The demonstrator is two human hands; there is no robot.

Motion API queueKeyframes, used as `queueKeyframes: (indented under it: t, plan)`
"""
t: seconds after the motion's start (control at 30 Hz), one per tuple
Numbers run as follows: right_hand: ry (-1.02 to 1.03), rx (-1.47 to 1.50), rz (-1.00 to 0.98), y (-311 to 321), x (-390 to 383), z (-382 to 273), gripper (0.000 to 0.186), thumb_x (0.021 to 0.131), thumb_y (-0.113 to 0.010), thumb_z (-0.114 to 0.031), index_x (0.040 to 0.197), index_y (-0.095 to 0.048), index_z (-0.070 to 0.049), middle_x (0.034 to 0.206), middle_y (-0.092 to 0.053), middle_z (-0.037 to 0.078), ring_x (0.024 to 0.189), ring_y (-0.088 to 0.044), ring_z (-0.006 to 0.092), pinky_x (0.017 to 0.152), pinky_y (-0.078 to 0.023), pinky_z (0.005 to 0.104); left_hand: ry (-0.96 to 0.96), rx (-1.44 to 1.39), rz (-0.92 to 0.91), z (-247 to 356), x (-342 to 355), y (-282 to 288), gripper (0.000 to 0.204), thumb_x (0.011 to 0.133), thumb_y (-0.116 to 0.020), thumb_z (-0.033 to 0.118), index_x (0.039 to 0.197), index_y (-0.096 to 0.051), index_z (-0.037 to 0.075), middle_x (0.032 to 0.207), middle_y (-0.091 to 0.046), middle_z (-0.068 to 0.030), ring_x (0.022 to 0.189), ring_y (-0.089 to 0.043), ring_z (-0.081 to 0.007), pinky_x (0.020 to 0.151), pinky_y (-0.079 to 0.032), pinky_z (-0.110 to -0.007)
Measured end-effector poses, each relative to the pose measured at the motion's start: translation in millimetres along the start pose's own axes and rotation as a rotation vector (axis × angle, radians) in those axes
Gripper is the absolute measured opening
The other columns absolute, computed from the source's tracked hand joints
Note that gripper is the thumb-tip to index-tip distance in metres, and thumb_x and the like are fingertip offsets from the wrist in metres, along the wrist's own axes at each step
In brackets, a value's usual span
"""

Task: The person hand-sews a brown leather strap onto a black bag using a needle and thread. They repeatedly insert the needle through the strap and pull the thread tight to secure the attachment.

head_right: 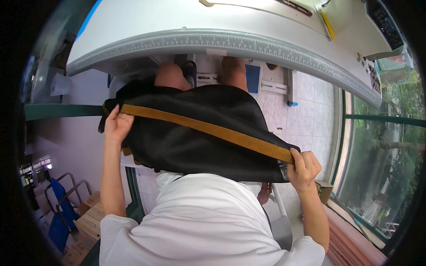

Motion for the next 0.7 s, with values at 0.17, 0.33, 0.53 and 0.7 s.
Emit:
queueKeyframes:
  t: [0.17, 0.33, 0.53, 0.7]
  plan:
    - [-0.069, 0.019, -0.007, 5, -2, 8, 0.047, 0.051, -0.062, 0.007, 0.096, -0.071, 0.001, 0.064, -0.048, 0.008, 0.055, -0.049, 0.0254, 0.049, -0.039, 0.0367, 0.253, -0.053, -0.052, -141, -62, -99, 0.030, 0.103, -0.051, 0.016, 0.123, -0.057, -0.006, 0.132, -0.060, -0.0275, 0.127, -0.056, -0.0419, 0.116, -0.037, -0.057]
    - [-0.089, 0.038, -0.040, 2, -9, 6, 0.045, 0.052, -0.065, 0.007, 0.097, -0.071, -0.001, 0.063, -0.046, 0.007, 0.053, -0.048, 0.0247, 0.047, -0.038, 0.0365, 0.603, 0.231, -0.138, -258, -85, -141, 0.033, 0.104, -0.053, 0.022, 0.124, -0.060, -0.003, 0.124, -0.065, -0.0201, 0.118, -0.061, -0.0352, 0.107, -0.048, -0.052]
    - [-0.177, 0.281, -0.360, -53, -23, 10, 0.046, 0.062, -0.074, 0.002, 0.107, -0.069, -0.003, 0.069, -0.053, 0.009, 0.061, -0.056, 0.0278, 0.054, -0.044, 0.0373, 0.571, 0.372, -0.100, -286, -78, -148, 0.024, 0.104, -0.055, 0.014, 0.113, -0.066, -0.005, 0.118, -0.067, -0.0149, 0.107, -0.065, -0.0253, 0.098, -0.057, -0.048]
    - [-0.893, 0.825, -0.530, -75, -38, 33, 0.037, 0.094, -0.069, -0.018, 0.127, -0.061, -0.003, 0.075, -0.056, 0.001, 0.066, -0.054, 0.0113, 0.060, -0.047, 0.0316, 0.399, 0.318, -0.181, -259, -76, -136, 0.024, 0.106, -0.048, 0.011, 0.112, -0.065, -0.005, 0.123, -0.067, -0.0135, 0.115, -0.066, -0.0272, 0.105, -0.052, -0.052]
Point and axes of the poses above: each hand's wrist, its own x-axis towards the middle knuckle, its own y-axis out of the back of the hand, z = x × y, the point moved 8 cm from there along x, towards the middle knuckle
